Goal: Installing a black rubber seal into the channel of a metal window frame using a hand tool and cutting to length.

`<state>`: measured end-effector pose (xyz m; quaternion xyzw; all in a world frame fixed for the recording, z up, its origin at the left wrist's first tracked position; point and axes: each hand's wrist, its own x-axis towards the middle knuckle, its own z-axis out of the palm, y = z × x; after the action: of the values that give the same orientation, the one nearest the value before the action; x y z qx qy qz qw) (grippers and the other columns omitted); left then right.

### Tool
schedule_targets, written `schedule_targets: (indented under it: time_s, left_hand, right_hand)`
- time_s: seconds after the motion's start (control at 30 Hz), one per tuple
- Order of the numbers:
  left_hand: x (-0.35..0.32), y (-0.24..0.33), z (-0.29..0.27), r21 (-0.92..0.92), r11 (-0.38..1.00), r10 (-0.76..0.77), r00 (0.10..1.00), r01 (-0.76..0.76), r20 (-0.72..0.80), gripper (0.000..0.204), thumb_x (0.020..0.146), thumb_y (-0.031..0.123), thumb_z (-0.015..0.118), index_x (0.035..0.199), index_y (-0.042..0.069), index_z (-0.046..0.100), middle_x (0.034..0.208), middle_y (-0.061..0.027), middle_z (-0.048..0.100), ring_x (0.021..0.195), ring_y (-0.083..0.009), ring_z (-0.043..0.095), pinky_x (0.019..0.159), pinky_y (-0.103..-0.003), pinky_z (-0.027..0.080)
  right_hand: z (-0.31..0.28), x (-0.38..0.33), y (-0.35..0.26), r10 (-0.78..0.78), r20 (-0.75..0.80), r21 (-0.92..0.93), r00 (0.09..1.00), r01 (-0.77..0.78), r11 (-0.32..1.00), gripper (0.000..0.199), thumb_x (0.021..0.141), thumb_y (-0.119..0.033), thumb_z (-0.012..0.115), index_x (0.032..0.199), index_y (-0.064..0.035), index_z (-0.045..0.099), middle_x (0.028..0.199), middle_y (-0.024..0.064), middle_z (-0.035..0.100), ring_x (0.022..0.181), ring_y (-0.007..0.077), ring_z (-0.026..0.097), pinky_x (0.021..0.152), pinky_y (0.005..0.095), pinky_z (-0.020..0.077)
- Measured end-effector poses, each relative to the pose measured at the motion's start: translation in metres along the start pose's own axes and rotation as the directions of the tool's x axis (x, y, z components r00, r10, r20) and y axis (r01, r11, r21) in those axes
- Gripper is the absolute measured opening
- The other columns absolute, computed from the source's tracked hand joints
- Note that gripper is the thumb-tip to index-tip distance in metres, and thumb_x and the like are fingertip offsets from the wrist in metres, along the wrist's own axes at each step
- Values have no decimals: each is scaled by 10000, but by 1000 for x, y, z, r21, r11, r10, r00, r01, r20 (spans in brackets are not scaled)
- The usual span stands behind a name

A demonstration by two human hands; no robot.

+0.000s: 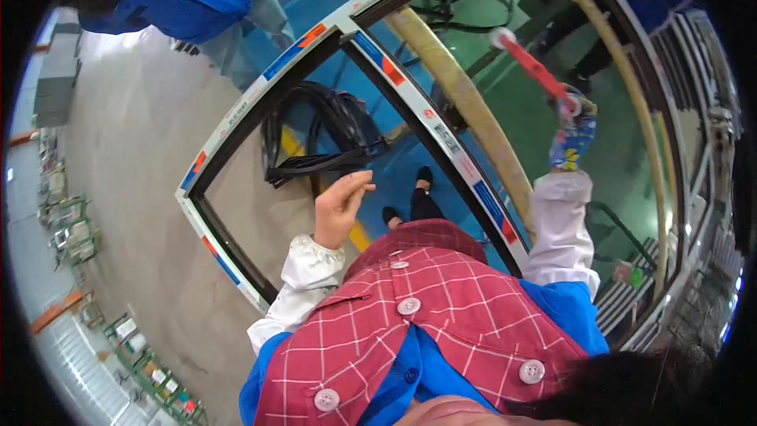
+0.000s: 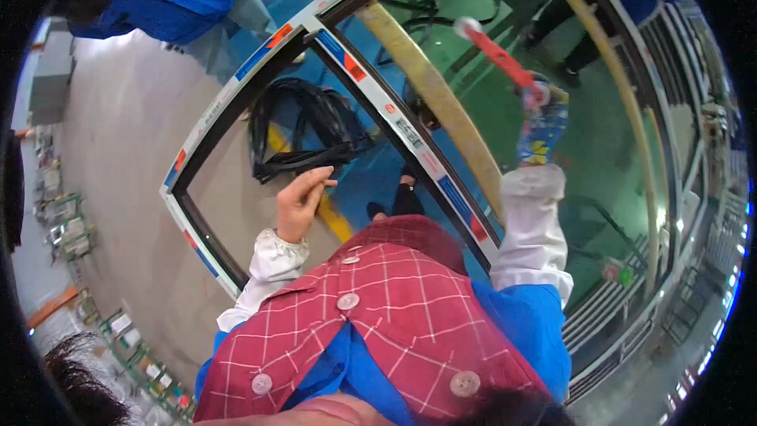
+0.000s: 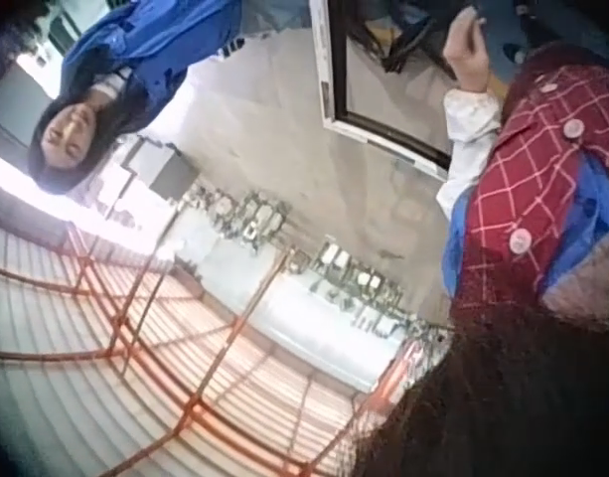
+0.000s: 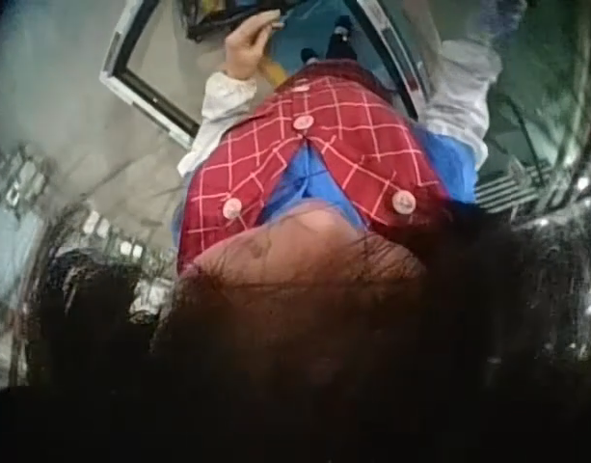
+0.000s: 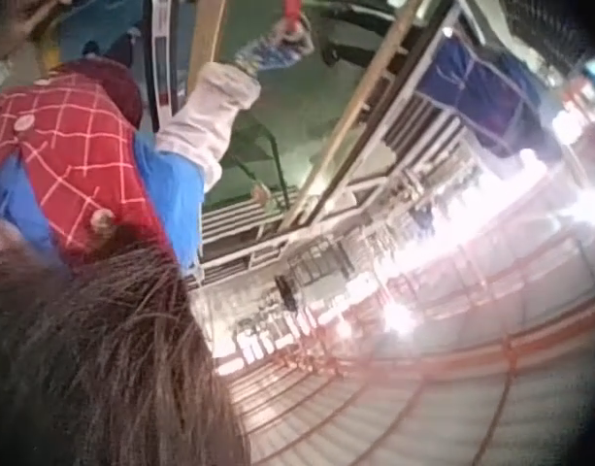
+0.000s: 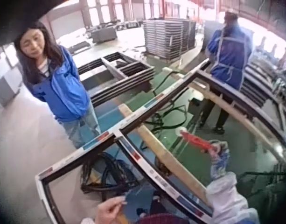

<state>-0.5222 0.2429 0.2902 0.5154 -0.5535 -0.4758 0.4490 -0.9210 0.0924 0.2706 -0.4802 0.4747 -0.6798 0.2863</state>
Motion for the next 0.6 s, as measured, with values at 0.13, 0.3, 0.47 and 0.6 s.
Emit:
schedule_targets:
  time_s: [0.13,0.3,0.47,0.6]
  left_hand:
    - [11,19,22,-483,868,-63,991,115,122,395,931,23,478,1319,2,409,1218,-141,552,1107,-204,550,955,-306,409]
    - [31,36,14,-847,529,21,999,-52,-49,476,988,281,375,1392,55,265,1307,-174,458,1162,-267,507,1000,-406,399]
    - [41,25,-7,-845,521,-117,970,-121,-211,487,969,334,407,1354,51,309,1194,-159,530,1055,-252,569,930,-441,464]
    - [56,13,-7,-875,455,-196,939,-168,-282,486,962,351,419,1330,46,334,1011,-100,560,833,-185,597,853,-437,498]
  right_hand:
    - [89,-72,-78,146,236,364,961,-226,903,279,761,-144,697,966,-37,543,1058,153,591,870,221,598,811,341,488]
    - [169,-162,-100,350,529,419,773,-597,684,322,775,-77,664,1060,15,546,1078,166,585,902,257,621,844,374,493]
    - [188,-192,-77,505,621,238,599,-758,607,298,774,-44,681,1043,-7,560,959,93,636,880,175,615,823,304,480]
    - [200,-188,-62,582,636,115,506,-809,577,331,739,9,703,1039,-16,565,980,77,630,875,144,598,826,283,471]
